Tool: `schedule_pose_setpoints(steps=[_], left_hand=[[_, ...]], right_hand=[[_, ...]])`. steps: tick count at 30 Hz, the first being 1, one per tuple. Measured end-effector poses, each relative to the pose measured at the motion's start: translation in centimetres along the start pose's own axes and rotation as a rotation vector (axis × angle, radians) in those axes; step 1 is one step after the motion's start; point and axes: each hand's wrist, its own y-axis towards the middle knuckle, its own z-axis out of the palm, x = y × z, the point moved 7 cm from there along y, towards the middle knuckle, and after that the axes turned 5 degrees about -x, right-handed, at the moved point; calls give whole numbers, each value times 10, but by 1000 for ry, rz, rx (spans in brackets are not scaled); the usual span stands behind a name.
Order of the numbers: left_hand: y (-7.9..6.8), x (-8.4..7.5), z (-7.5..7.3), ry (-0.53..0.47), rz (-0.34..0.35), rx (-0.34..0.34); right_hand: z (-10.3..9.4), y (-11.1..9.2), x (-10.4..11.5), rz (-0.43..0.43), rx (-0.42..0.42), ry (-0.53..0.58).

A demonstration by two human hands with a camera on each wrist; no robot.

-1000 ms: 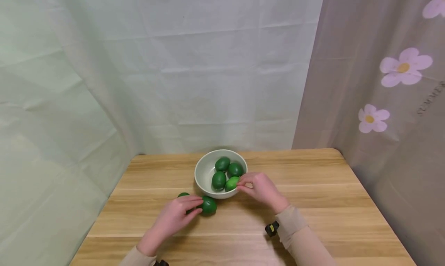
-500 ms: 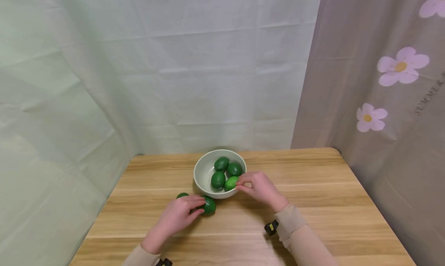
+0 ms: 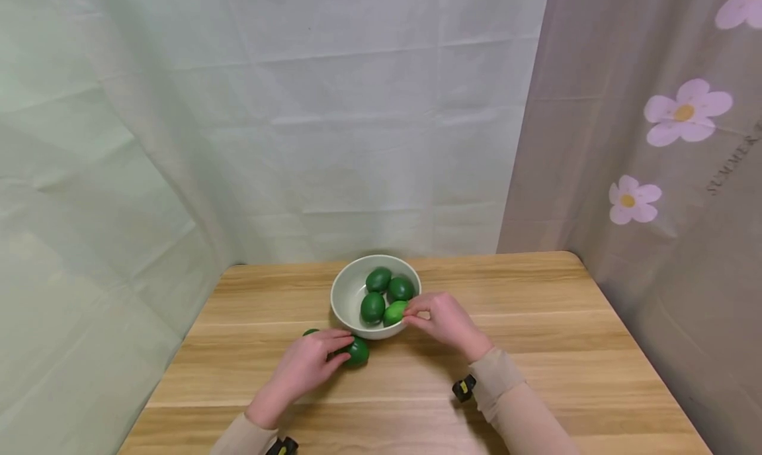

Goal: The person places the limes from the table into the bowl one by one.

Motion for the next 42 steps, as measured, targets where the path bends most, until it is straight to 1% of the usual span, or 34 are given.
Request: schedule_pose_setpoints(steps=[5,9,15,19,24,32,38,42], left_hand=[[0,2,2,3,-19,20],[0,3,6,-4,-42,54],[1,3,10,-16,-62,110],[1,2,10,-19,-61,108],[1,1,9,-30,-57,106],[-1,3,11,-35,-69,140],[-3,5,14,-57,-97,166],[-3,6,17,-57,-103,186]], right_hand=[[0,-1,-1,18,11,-2],[0,-1,-1,23,10,3],[1,-1,-2,-6,-4,-6],[1,-1,-2,-25,-16,-13],[1,-1,-2,-15,-12,-9],[1,0,-4,26,16,-2],[2,0,-3,29,23,-2],[1,0,-3,33,22,-2]])
